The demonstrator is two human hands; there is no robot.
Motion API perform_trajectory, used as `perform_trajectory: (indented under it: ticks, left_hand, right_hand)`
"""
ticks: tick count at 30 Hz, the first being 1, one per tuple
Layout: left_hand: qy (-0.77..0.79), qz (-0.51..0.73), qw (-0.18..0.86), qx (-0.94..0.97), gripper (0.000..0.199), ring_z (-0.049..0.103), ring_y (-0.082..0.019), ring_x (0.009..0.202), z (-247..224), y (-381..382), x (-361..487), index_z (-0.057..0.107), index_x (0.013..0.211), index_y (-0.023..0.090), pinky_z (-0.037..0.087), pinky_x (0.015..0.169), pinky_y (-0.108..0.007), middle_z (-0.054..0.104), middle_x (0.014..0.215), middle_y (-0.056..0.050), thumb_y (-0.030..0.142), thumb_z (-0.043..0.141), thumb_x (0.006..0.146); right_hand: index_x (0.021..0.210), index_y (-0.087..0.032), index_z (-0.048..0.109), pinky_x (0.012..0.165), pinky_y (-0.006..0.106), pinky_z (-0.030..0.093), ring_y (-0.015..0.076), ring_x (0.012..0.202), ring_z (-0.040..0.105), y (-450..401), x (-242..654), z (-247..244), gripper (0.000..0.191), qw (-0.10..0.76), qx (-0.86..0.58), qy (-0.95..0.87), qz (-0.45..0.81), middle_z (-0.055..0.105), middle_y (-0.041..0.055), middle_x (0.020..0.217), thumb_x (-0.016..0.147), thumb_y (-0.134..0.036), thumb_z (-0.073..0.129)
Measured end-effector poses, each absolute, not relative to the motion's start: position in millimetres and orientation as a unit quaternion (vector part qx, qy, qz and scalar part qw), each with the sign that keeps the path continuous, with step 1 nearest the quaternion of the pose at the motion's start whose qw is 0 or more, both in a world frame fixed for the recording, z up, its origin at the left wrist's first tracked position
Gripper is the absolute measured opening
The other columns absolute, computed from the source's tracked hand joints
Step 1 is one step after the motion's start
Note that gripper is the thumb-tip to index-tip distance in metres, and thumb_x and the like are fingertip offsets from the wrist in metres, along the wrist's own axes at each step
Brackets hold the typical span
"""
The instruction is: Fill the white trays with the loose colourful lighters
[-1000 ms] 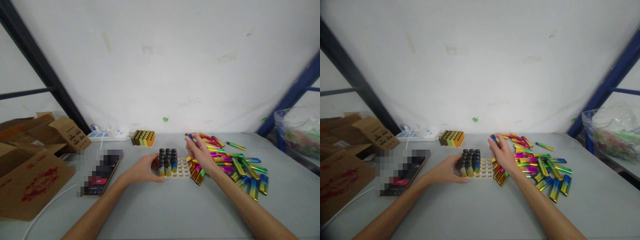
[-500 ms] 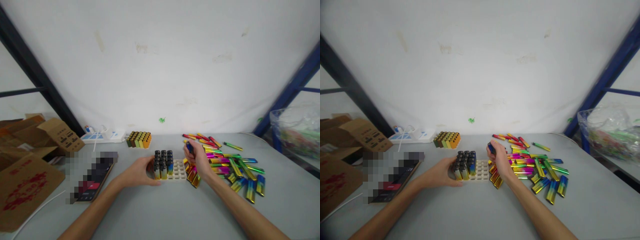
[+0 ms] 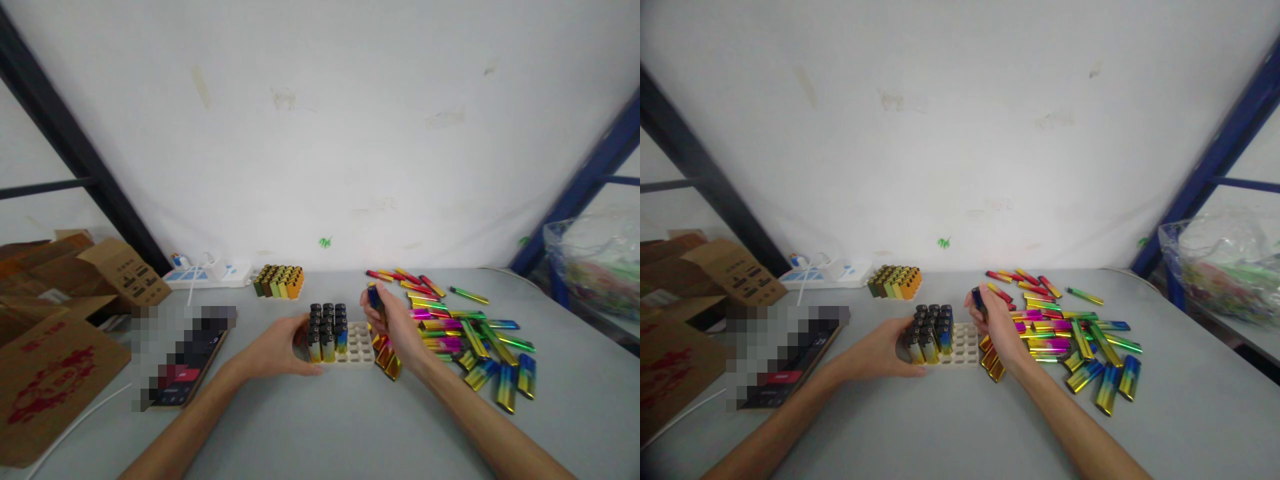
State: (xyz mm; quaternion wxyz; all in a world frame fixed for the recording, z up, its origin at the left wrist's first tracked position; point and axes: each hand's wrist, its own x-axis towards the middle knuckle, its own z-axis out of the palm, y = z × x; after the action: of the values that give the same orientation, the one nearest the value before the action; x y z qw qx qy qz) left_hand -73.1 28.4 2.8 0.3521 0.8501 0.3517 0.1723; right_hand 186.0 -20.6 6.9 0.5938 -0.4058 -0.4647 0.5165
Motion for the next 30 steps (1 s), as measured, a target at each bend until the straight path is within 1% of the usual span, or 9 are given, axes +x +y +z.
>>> perform_trajectory:
  ticks: [2,4,6,8,9,13,18,23,30]
  left_hand:
    - [0.352,0.176,0.346,0.851,0.062,0.069,-0.025,0.091,2.1,28.3,-73.1,0.072,0.113,0.017,0.057,0.081,-0.034,0.077,0.103,-0.005,0.048,0.094,0.064]
    - [0.354,0.178,0.340,0.853,0.060,0.069,-0.025,0.091,2.2,27.8,-72.4,0.072,0.111,0.017,0.056,0.080,-0.033,0.077,0.103,-0.005,0.048,0.094,0.064]
    - [0.357,0.176,0.336,0.853,0.059,0.068,-0.024,0.090,2.8,27.0,-71.1,0.072,0.111,0.017,0.055,0.078,-0.033,0.077,0.104,-0.005,0.047,0.093,0.066]
    - [0.363,0.174,0.335,0.852,0.058,0.067,-0.023,0.087,3.7,26.2,-69.7,0.071,0.112,0.017,0.053,0.074,-0.032,0.077,0.104,-0.005,0.047,0.093,0.067]
    - [0.366,0.173,0.335,0.851,0.058,0.066,-0.022,0.085,4.2,25.8,-69.1,0.071,0.112,0.017,0.052,0.073,-0.032,0.077,0.102,-0.005,0.047,0.093,0.067]
    - [0.377,0.168,0.325,0.851,0.057,0.060,-0.020,0.079,5.6,24.9,-68.2,0.070,0.109,0.016,0.048,0.068,-0.030,0.073,0.094,-0.003,0.045,0.093,0.066]
    - [0.378,0.167,0.319,0.853,0.057,0.059,-0.019,0.078,5.8,25.0,-68.5,0.070,0.107,0.017,0.046,0.067,-0.030,0.071,0.092,-0.002,0.048,0.092,0.066]
    - [0.377,0.170,0.315,0.854,0.054,0.061,-0.020,0.079,6.3,25.1,-68.2,0.070,0.104,0.017,0.048,0.070,-0.030,0.071,0.090,-0.001,0.046,0.092,0.065]
    - [0.360,0.173,0.325,0.857,0.060,0.066,-0.022,0.082,5.9,26.5,-68.3,0.070,0.113,0.017,0.051,0.072,-0.032,0.076,0.096,-0.003,0.046,0.093,0.066]
  right_hand:
    - [0.099,-0.021,0.067,0.047,0.022,0.029,0.0103,0.054,0.037,-23.4,186.6,7.0,0.052,0.591,-0.385,-0.477,0.524,0.046,-0.0049,0.070,0.097,-0.073,0.059]
    - [0.108,-0.024,0.068,0.052,0.024,0.041,0.0135,0.064,0.050,-27.2,187.8,9.0,0.050,0.575,-0.393,-0.504,0.511,0.056,-0.0011,0.082,0.098,-0.072,0.059]
    - [0.107,-0.024,0.070,0.062,0.028,0.052,0.0181,0.081,0.060,-31.1,189.3,12.8,0.048,0.558,-0.420,-0.543,0.466,0.063,0.0030,0.096,0.097,-0.071,0.063]
    - [0.100,-0.024,0.070,0.072,0.031,0.056,0.0206,0.090,0.061,-34.5,190.6,17.2,0.045,0.551,-0.438,-0.582,0.407,0.063,0.0040,0.099,0.094,-0.069,0.070]
    - [0.095,-0.024,0.069,0.072,0.031,0.055,0.0201,0.088,0.060,-35.7,191.1,19.1,0.044,0.549,-0.441,-0.596,0.385,0.060,0.0027,0.094,0.092,-0.068,0.072]
    - [0.085,-0.024,0.060,0.060,0.029,0.047,0.0150,0.064,0.050,-38.1,192.1,20.8,0.046,0.518,-0.458,-0.635,0.344,0.048,-0.0047,0.071,0.091,-0.067,0.074]
    - [0.082,-0.022,0.061,0.059,0.028,0.043,0.0165,0.065,0.059,-37.8,192.8,11.2,0.050,0.442,-0.485,-0.711,0.254,0.066,0.0002,0.073,0.088,-0.070,0.076]
    - [0.082,-0.023,0.063,0.054,0.027,0.039,0.0168,0.057,0.058,-37.8,194.9,2.2,0.055,0.411,-0.477,-0.748,0.209,0.068,0.0009,0.066,0.088,-0.078,0.071]
    - [0.090,-0.024,0.066,0.055,0.028,0.037,0.0191,0.057,0.060,-36.0,191.1,-0.1,0.056,0.383,-0.459,-0.785,0.161,0.068,0.0024,0.066,0.091,-0.079,0.066]
